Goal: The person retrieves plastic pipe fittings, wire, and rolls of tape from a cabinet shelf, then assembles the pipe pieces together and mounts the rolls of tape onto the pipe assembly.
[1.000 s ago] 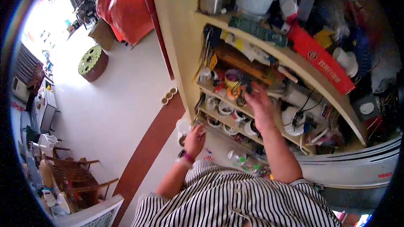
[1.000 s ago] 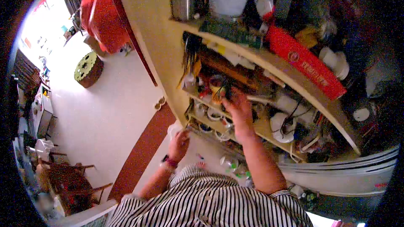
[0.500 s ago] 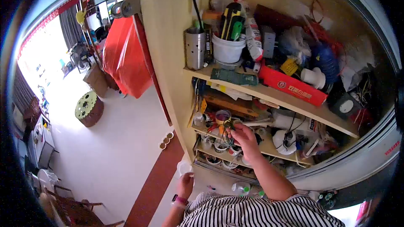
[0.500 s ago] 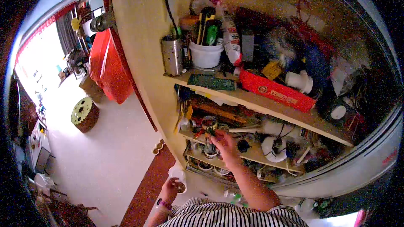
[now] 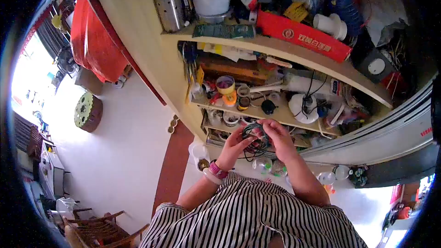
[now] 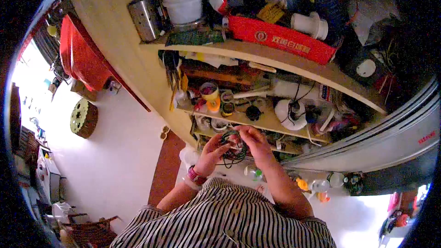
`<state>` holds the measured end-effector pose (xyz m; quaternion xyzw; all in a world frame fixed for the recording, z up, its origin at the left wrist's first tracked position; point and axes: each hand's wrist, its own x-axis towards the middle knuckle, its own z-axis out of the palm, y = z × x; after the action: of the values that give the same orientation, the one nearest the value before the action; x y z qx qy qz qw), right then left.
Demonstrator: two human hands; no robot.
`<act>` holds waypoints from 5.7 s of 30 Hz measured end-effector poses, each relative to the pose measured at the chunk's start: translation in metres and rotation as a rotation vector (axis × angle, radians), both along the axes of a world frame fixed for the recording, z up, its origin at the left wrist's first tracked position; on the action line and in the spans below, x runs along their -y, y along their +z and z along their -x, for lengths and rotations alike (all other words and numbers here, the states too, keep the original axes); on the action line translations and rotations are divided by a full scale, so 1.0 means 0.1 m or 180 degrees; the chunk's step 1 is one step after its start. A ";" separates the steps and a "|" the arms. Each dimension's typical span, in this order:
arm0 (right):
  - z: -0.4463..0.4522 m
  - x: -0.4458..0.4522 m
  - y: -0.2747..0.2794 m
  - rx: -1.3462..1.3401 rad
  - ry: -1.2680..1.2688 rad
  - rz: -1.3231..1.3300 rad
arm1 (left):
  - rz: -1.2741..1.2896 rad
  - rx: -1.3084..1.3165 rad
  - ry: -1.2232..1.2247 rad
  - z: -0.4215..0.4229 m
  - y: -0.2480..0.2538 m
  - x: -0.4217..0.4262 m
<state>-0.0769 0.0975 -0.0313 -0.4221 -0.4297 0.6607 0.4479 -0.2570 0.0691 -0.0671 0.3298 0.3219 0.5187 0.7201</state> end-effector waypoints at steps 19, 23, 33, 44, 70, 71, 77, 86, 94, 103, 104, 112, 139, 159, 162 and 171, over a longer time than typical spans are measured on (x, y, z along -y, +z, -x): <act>-0.47 0.06 -0.94 0.0454 -0.0629 0.0675 | 0.0370 -0.0758 0.0354 -0.01 -0.49 0.15; -0.78 -0.10 -0.91 -0.0589 -0.0937 0.1392 | 0.0273 -0.0890 0.0354 0.00 -0.62 0.14; -1.09 -0.09 -1.29 -0.1792 -0.1799 0.1814 | -0.2342 -0.3683 0.0559 -0.61 -0.58 -0.81; -1.65 0.73 -1.41 -0.2043 -0.1984 0.1533 | -0.2279 -0.5759 -0.0200 -1.64 -0.89 -2.07; -1.28 0.09 -1.22 -0.1791 -0.1393 0.1429 | -0.2562 -0.6338 0.0760 -1.04 -0.98 -1.75; -1.22 0.01 -1.18 -0.1793 -0.1392 0.1430 | -0.2716 -0.6333 0.1015 -1.06 -1.02 -1.77; -0.93 -0.42 -1.20 -0.1687 -0.1172 0.1394 | -0.3018 -0.6022 0.0902 -1.21 -1.43 -2.11; -1.12 -0.71 -1.68 -0.1879 -0.1188 0.1416 | -0.2675 -0.3969 0.1294 -1.13 -0.69 -1.88; -0.96 -0.61 -1.18 -0.2129 -0.1138 0.1071 | -0.3130 -0.3402 0.1260 -1.05 -0.44 -1.20; -1.03 -0.39 -1.58 0.2087 -0.0084 -0.0811 | -0.1969 -0.2703 0.0608 -0.96 -0.36 -0.67; -0.99 -0.39 -1.50 0.2133 -0.0056 -0.0872 | -0.2019 -0.2735 0.0688 -0.93 -0.33 -0.67; -0.50 -0.65 -0.76 -0.0422 -0.0654 0.0961 | -0.1443 -0.1933 0.1791 -0.57 -0.52 -0.88; 0.09 -1.14 -0.50 -0.0050 -0.1474 0.0006 | -0.1381 -0.2218 0.1588 0.16 -0.17 -1.43; -1.21 0.62 -1.20 -0.0366 -0.0967 0.0609 | -0.2248 -0.3749 0.0194 -0.73 -0.88 -1.45; -1.25 0.69 -1.14 -0.0283 -0.1216 0.0448 | -0.2654 -0.4682 0.0528 -0.82 -1.25 -1.76; -1.35 0.97 -1.23 0.2483 -0.0761 -0.0970 | -0.2245 -0.4810 0.0229 -0.75 -0.91 -1.82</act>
<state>0.0582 0.0001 -0.1547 -0.6161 -0.6075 0.3242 0.3825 -0.1818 0.2515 -0.1579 0.7847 0.5473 0.2508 0.1477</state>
